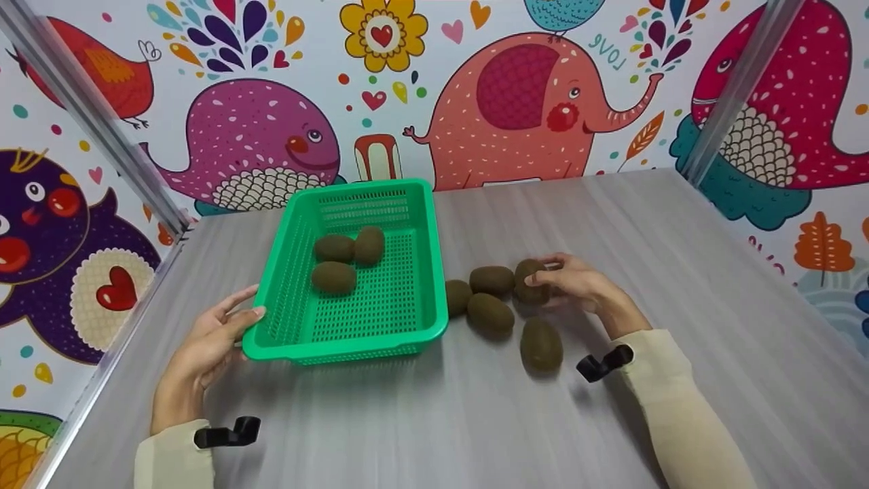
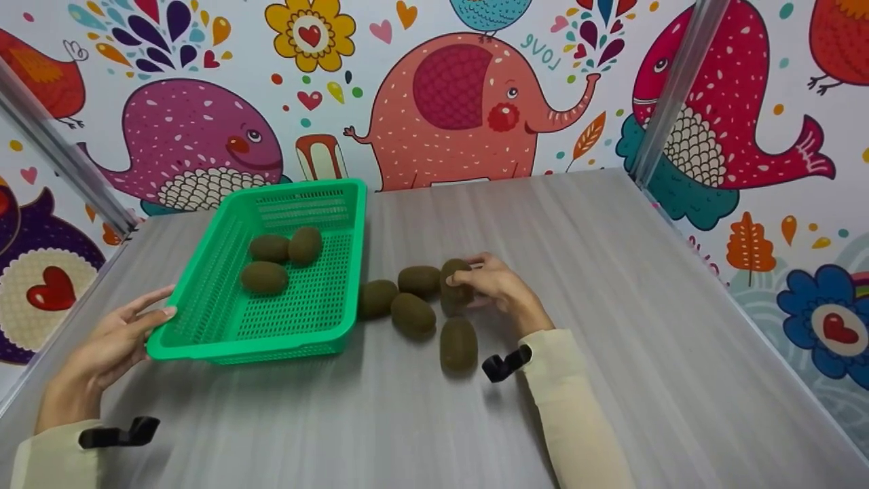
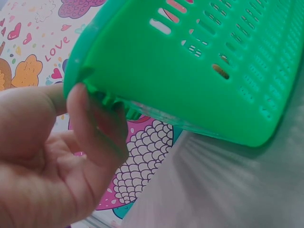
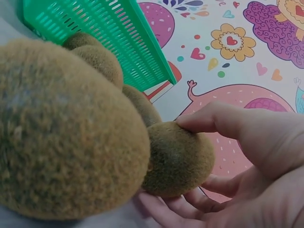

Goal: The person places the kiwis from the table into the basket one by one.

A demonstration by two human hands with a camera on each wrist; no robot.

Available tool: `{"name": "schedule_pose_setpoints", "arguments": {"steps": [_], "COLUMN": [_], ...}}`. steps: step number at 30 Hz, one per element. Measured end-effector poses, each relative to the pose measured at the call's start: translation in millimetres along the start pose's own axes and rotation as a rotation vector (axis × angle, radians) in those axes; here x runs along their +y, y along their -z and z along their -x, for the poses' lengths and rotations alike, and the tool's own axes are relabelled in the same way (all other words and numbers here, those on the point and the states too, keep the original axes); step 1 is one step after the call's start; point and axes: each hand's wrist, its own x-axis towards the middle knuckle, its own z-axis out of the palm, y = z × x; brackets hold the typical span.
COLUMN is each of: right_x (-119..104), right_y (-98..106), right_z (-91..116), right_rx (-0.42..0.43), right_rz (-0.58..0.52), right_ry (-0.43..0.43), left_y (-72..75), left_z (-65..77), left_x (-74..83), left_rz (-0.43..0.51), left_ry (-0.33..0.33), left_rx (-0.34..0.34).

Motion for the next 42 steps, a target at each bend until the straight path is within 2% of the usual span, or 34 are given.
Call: {"name": "schedule_pose_setpoints", "arguments": {"steps": [8, 17, 22, 33, 42], "right_x": [-2.9, -4.7, -7.3, -17.0, -26.8], "right_y": [-0.9, -1.8, -5.4, -9.4, -17.5], "right_z": [-0.1, 3.0, 4.0, 9.2, 15.0], "right_rx": [0.028, -0.012, -0.033, -0.067, -0.072], "right_rz": [-0.052, -0.187, -0.262, -0.329, -0.335], "right_ry": [0.025, 0.053, 0.085, 0.097, 0.123], "left_y": [1.2, 0.4, 1.1, 1.2, 1.1], "left_z": [0.4, 1.3, 1.0, 1.3, 1.6], "left_x": [1.3, 1.3, 0.2, -0.9, 0.7], "left_rz": [0.008, 0.020, 0.007, -0.002, -0.037], "left_ry": [0.013, 0.022, 0.002, 0.003, -0.002], "left_rx": [0.002, -0.005, -0.016, -0.016, -0.011]}}
